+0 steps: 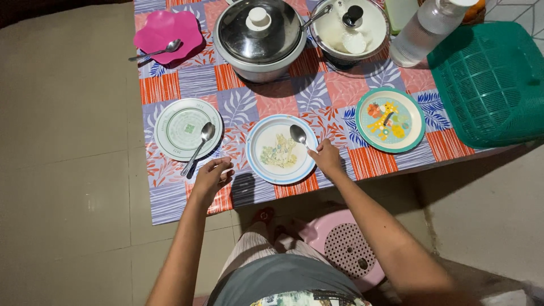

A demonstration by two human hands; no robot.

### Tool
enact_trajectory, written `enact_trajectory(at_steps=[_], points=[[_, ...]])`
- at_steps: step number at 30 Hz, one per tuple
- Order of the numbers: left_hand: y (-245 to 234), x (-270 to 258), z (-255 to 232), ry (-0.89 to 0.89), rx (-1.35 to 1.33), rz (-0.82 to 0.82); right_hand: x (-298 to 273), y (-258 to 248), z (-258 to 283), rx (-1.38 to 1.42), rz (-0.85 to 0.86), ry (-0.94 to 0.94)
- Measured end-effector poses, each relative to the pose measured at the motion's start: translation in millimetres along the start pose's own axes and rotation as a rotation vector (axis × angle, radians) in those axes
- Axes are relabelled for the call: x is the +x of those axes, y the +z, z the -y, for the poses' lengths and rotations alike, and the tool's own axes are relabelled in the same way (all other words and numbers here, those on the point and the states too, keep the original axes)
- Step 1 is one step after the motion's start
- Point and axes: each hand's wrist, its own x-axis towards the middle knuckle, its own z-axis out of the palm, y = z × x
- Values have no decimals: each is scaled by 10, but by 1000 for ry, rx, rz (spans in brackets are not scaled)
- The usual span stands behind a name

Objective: Retrieving spoons and glasses from a storage unit and placing them on a dining table.

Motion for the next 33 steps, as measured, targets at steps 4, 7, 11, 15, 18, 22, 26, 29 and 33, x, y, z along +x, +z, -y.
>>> enact_trajectory(at_steps=[4, 7, 11, 15, 18, 22, 26, 29, 33], points=[[-1, -49, 2, -33, 26, -41, 20, 60, -69, -20, 47, 33], [-25, -76, 27, -33, 23, -25, -37, 30, -26, 2, 34, 0], [-24, -124, 43, -29, 20, -14, -91, 8, 8, 24, 44, -19], [-30, -112, 78, -42, 29, -24, -164, -119, 175, -76, 59, -167], [-15, -138, 100, -39, 12, -14, -191, -196, 275, -79, 106, -220], [-39, -96, 166, -34, -8, 8, -216, -323, 415, -144, 134, -233], [-52, -79, 197, -57, 2, -13, -172, -403, 481, -217, 179, -213], [-56, -105, 186, -63, 3, -16, -118, -389, 469, -226, 140, -251], [96, -305, -36, -101, 91, -82, -63, -410, 512, -211, 146, -198]])
